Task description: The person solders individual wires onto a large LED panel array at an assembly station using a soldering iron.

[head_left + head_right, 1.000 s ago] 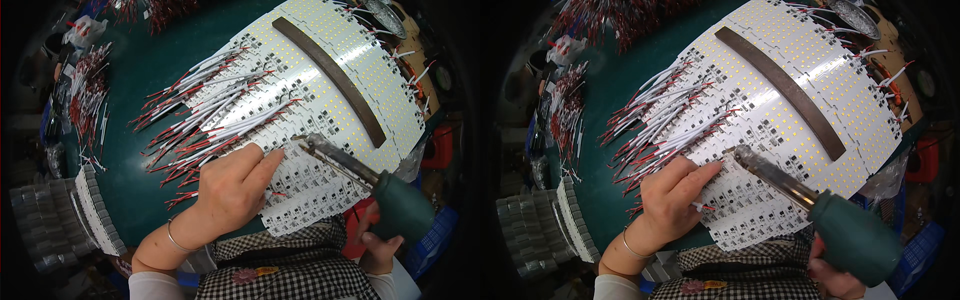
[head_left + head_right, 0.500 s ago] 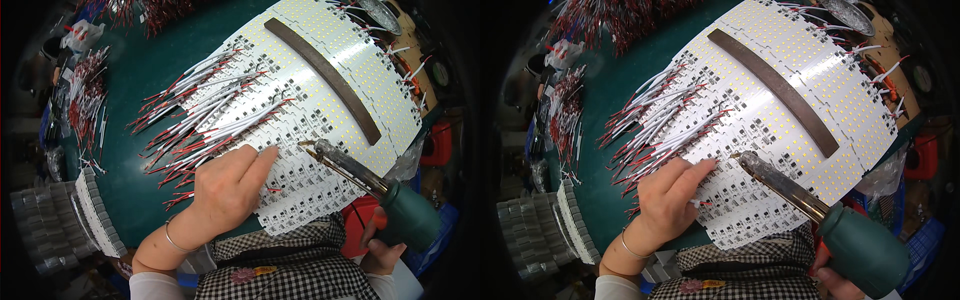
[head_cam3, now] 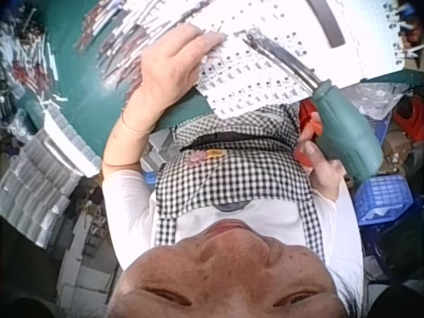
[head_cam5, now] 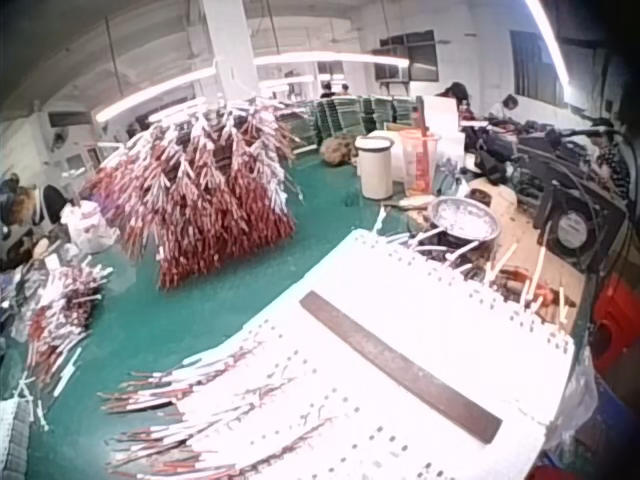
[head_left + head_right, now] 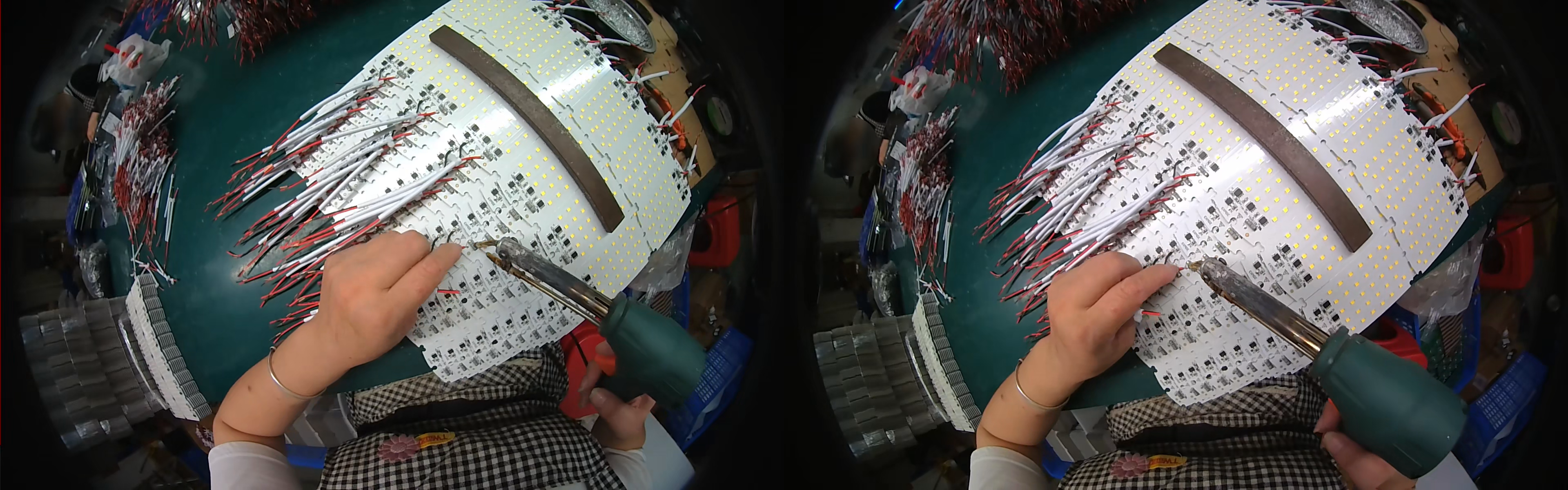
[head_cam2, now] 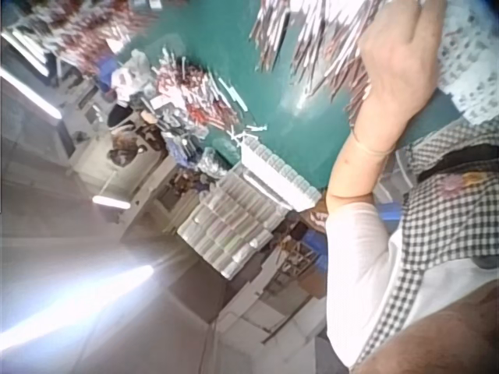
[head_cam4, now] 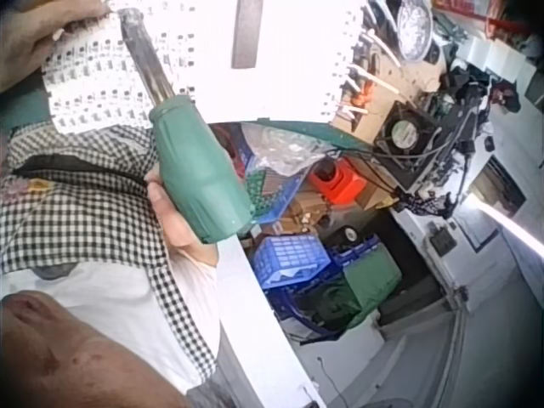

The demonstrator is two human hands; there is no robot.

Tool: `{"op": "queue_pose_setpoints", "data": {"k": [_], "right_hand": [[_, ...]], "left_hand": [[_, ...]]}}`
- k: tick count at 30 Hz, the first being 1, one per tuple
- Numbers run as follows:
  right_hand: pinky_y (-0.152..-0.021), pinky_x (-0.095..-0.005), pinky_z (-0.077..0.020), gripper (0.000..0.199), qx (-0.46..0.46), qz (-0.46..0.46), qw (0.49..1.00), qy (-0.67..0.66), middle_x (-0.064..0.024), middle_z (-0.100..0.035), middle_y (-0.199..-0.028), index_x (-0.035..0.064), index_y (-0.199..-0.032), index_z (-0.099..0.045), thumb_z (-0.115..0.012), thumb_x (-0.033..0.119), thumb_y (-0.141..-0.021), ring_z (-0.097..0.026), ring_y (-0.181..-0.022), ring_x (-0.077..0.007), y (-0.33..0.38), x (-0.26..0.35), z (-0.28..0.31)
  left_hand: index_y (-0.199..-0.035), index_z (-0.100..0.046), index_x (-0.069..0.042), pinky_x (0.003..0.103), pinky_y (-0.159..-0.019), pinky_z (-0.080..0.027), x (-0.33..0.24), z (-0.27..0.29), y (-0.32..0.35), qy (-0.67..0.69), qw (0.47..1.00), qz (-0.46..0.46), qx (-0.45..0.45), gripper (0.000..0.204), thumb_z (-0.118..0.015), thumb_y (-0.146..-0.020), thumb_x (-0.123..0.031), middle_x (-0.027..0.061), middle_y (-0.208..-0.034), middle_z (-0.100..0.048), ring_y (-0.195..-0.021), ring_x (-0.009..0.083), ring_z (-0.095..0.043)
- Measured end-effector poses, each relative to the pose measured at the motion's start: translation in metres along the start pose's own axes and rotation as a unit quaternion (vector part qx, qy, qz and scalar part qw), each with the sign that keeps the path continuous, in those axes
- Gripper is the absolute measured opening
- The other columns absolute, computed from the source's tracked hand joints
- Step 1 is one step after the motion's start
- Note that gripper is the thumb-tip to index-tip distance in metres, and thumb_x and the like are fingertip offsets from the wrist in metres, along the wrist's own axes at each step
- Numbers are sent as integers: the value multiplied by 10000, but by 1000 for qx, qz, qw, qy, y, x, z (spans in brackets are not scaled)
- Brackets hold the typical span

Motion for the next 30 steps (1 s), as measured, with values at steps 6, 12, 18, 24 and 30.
{"op": "queue_pose_setpoints", "data": {"k": [6,12,18,24,30], "right_hand": [[-502,-287,-501,572,30,-55,998,19,-150,-574,-1016,-68,-1175,-488,-726,61,-671,-592,-588,-201,-5,3,-10],[-578,-317,-509,384,86,-42,992,86,-90,-529,-898,24,-996,-492,-697,48,-672,-597,-680,-209,-3,-8,-2],[-471,-268,-487,444,33,24,998,37,-113,-563,-786,-56,-1044,-494,-705,69,-674,-586,-562,-187,-7,-2,-4],[-386,-220,-436,669,-77,99,992,9,-154,-598,-712,-160,-1206,-449,-737,133,-678,-541,-448,-144,-8,15,-2],[-379,-211,-411,680,-77,101,985,114,-174,-610,-853,-153,-1158,-478,-749,208,-650,-533,-465,-132,5,35,39]], "left_hand": [[-993,-684,-26,317,-476,-455,-1,1,2,-20,1000,-20,5,431,-603,-574,33,79,-731,-584,-595,219,-577],[-980,-669,-15,296,-450,-415,-4,0,1,-51,998,-34,-5,348,-603,-639,-29,55,-704,-515,-562,173,-527],[-970,-659,-18,265,-429,-375,-4,-2,1,-75,995,-55,-17,280,-598,-707,-90,23,-701,-462,-533,122,-476],[-966,-660,-16,263,-439,-380,-6,-1,0,-85,995,-56,-10,282,-594,-701,-87,24,-714,-480,-542,129,-485],[-964,-655,-16,295,-493,-426,-12,17,-8,-73,997,-22,-4,289,-645,-676,-32,70,-766,-549,-612,197,-549]]}}
Point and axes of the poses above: each hand's wrist, its own y-axis away from the middle knuckle, its own z-axis out of the back of the hand, x = y × z, the point moved 3 cm from there along -y, towards the middle knuckle
